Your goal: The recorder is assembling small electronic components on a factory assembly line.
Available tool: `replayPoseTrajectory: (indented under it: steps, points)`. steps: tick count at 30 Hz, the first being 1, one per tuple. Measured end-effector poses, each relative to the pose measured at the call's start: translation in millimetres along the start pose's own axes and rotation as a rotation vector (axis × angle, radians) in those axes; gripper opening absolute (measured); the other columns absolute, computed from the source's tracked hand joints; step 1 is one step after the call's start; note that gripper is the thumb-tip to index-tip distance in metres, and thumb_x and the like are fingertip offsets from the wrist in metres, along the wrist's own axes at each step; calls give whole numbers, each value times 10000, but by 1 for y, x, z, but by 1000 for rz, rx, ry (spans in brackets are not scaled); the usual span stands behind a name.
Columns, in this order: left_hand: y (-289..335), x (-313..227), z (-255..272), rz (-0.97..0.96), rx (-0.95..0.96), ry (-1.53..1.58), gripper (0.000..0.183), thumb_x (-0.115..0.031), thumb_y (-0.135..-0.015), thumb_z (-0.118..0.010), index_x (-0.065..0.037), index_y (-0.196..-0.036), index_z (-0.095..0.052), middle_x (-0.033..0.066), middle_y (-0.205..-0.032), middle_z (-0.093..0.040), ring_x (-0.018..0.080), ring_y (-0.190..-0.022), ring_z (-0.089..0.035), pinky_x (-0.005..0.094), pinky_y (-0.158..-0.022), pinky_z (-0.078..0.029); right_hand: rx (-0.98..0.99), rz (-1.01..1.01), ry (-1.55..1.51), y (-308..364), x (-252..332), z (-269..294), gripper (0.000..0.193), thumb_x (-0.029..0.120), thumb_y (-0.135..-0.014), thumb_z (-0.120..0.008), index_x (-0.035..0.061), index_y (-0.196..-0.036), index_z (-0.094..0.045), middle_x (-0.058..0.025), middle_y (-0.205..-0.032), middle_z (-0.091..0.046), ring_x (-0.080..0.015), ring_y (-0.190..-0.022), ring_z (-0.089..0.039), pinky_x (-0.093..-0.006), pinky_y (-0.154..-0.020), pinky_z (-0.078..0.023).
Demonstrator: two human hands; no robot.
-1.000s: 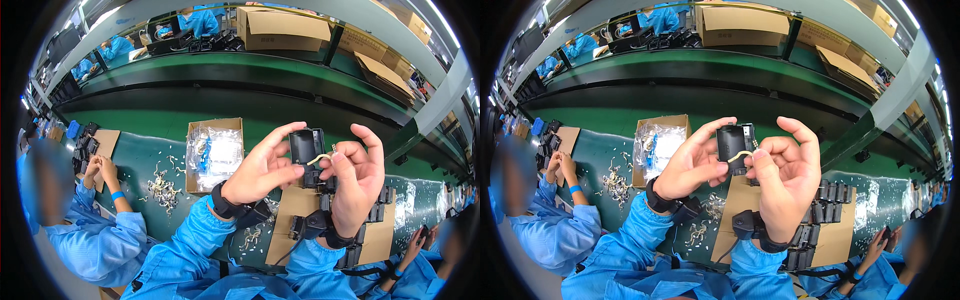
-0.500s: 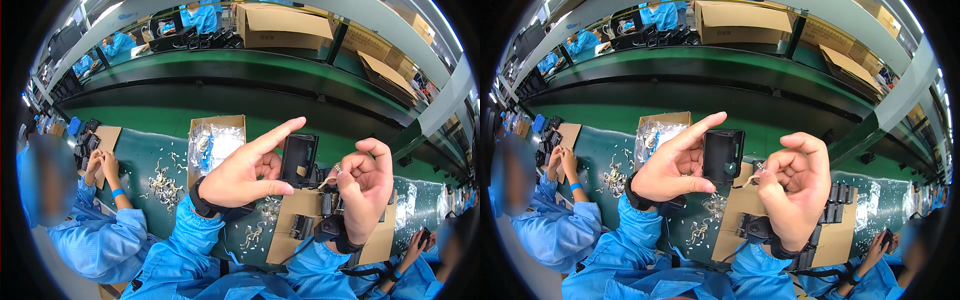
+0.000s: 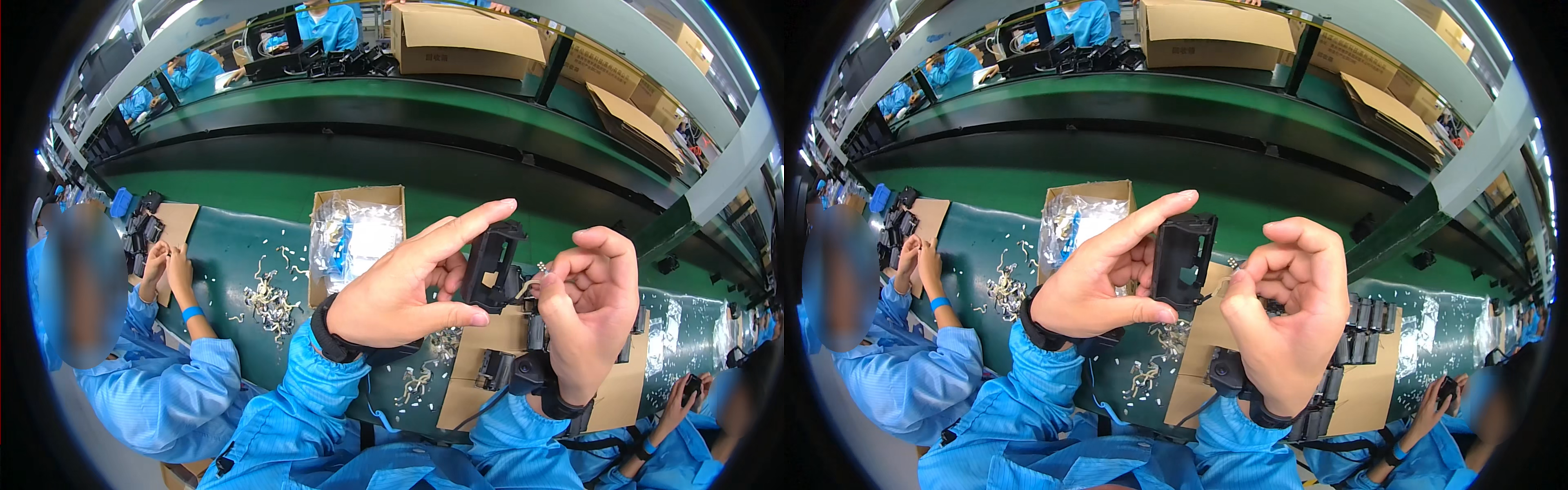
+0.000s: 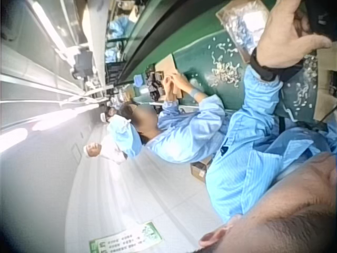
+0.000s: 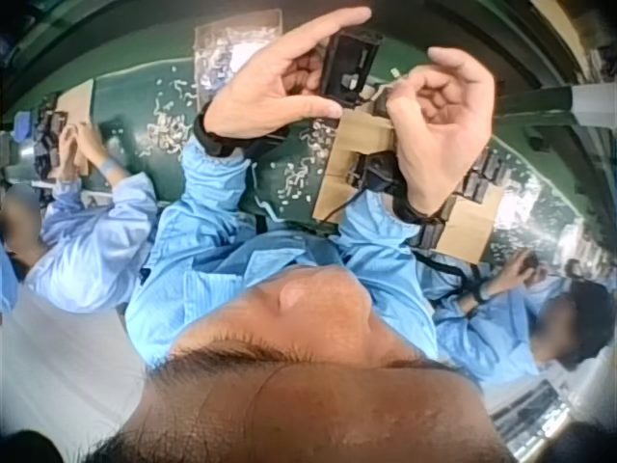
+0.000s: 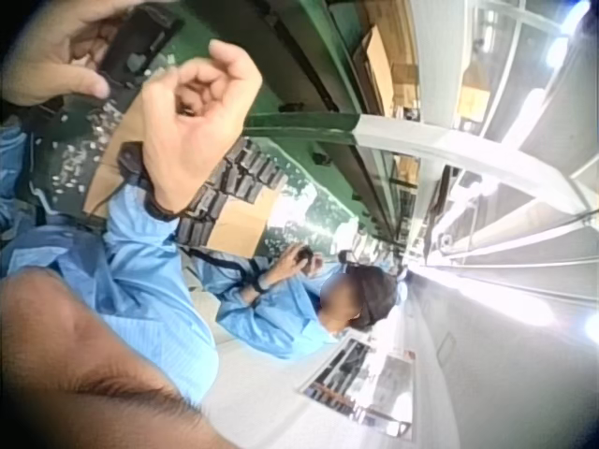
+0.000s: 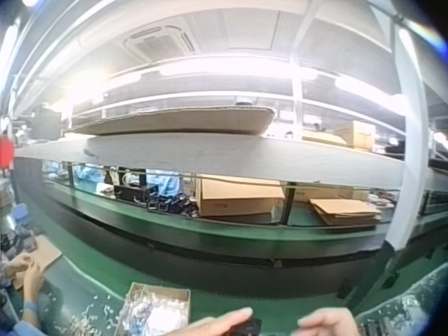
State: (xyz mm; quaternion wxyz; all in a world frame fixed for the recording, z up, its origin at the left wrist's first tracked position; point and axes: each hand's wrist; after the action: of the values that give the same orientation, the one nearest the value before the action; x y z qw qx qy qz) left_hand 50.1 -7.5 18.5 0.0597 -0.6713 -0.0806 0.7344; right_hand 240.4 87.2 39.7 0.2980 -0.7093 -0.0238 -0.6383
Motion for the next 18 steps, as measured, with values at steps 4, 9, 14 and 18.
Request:
replayPoseTrajectory:
  steps: [4, 9, 14, 18]
  points:
    - [-3, 5, -3, -85, -48, 101, 1038, 61, -804, -860, -58, -1652, -274, 70, -1389, -563, 119, -1131, -612, 265, -907, -549, 20, -25, -12, 0, 0, -4, 415, -141, -872, -643, -13, -1243, -506, -64, -921, -626, -85, -802, -649, -224, -739, -568]
    - [-5, 7, -5, -124, -118, 196, 997, 73, -816, -844, -58, -1639, -296, 77, -1400, -545, 134, -1156, -612, 276, -918, -560, 6, -48, -152, 2, 3, -7, 390, -137, -896, -638, -25, -1244, -503, -82, -923, -619, -106, -810, -660, -239, -737, -590]
    - [-4, 7, -1, -134, -119, 184, 981, 88, -823, -825, -56, -1638, -299, 78, -1421, -531, 137, -1166, -612, 288, -928, -566, -15, 18, -79, 1, 2, -2, 387, -148, -893, -628, -31, -1241, -505, -83, -925, -610, -111, -804, -659, -242, -734, -599]
    - [-3, 6, -1, -137, -126, 140, 977, 89, -823, -824, -55, -1637, -303, 78, -1422, -533, 137, -1154, -618, 283, -912, -566, -66, 30, -63, -1, 1, -4, 385, -151, -889, -629, -31, -1236, -512, -79, -927, -606, -105, -800, -651, -237, -727, -599]
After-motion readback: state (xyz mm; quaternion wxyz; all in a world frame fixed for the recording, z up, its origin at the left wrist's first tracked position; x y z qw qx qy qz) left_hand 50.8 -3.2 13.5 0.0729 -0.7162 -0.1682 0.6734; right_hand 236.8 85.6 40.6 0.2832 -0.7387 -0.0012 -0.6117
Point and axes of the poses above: each hand's wrist, its own y-axis away from the middle knuckle, its own z-axis out of the back of the hand, x = y × z
